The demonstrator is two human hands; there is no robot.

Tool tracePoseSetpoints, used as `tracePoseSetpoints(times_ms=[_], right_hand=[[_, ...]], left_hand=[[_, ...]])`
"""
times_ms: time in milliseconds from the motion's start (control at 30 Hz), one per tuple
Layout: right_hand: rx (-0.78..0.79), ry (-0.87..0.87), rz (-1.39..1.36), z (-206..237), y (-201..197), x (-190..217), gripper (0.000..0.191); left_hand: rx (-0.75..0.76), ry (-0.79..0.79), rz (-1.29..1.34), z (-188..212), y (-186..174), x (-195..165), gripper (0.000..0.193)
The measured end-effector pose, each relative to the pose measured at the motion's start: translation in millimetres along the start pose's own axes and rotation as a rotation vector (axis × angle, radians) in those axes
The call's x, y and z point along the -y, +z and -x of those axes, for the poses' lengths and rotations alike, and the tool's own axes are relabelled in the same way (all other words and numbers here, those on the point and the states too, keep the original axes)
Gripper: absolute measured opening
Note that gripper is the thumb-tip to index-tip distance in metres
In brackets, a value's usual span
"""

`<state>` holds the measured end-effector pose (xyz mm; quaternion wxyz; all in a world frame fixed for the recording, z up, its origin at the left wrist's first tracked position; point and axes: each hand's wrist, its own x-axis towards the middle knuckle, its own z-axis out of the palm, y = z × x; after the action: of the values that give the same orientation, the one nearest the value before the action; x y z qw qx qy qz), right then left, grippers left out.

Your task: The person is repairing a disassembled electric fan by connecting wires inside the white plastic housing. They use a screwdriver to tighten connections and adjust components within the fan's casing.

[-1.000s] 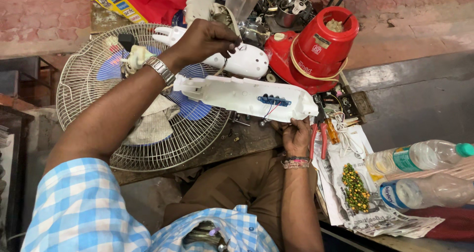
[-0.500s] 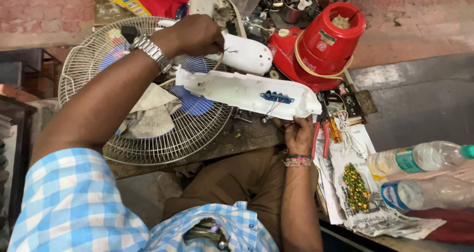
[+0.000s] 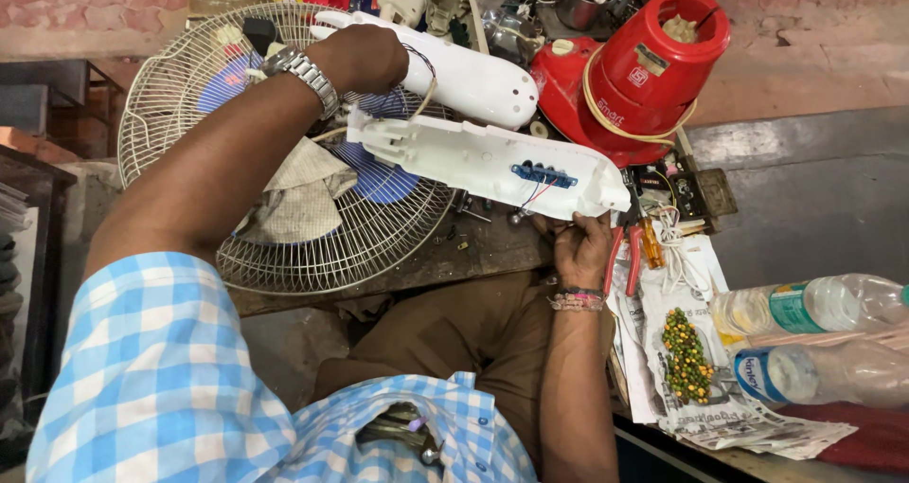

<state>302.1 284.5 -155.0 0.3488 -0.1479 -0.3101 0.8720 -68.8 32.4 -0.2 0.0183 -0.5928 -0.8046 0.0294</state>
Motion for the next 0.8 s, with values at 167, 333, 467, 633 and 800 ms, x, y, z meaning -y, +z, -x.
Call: tracePoseSetpoints(times_ms=[167,333,467,633,800], right_hand=[[-0.067,0.019,0.004,1.0,5.2,1.9,0.051],[-0.036,0.002,0.015,1.2,3.5,1.6,0.049],[-0.048,0.002,0.018,0.1,2.0,1.1,0.049],[-0.07,0.012,0.017,-1.0,0.8,-0.2,0.051],[-0.025,-0.008,0.016,-1.8,-4.2,-1.2,0.05]], left_hand=[[0.103,-0.027,0.009,-0.2,-0.5,-11.7,0.011],[0.272,-0.107,0.011,-5.3,-4.5,-19.2,0.012],[0.403,-0.112,0.152,-7.0,-14.7,-11.4,0.02],[0.447,-0.019,0.175,-8.1,-17.2,-5.0,0.029],[0.398,0.036,0.225,-6.2,-9.0,-5.9,0.03]])
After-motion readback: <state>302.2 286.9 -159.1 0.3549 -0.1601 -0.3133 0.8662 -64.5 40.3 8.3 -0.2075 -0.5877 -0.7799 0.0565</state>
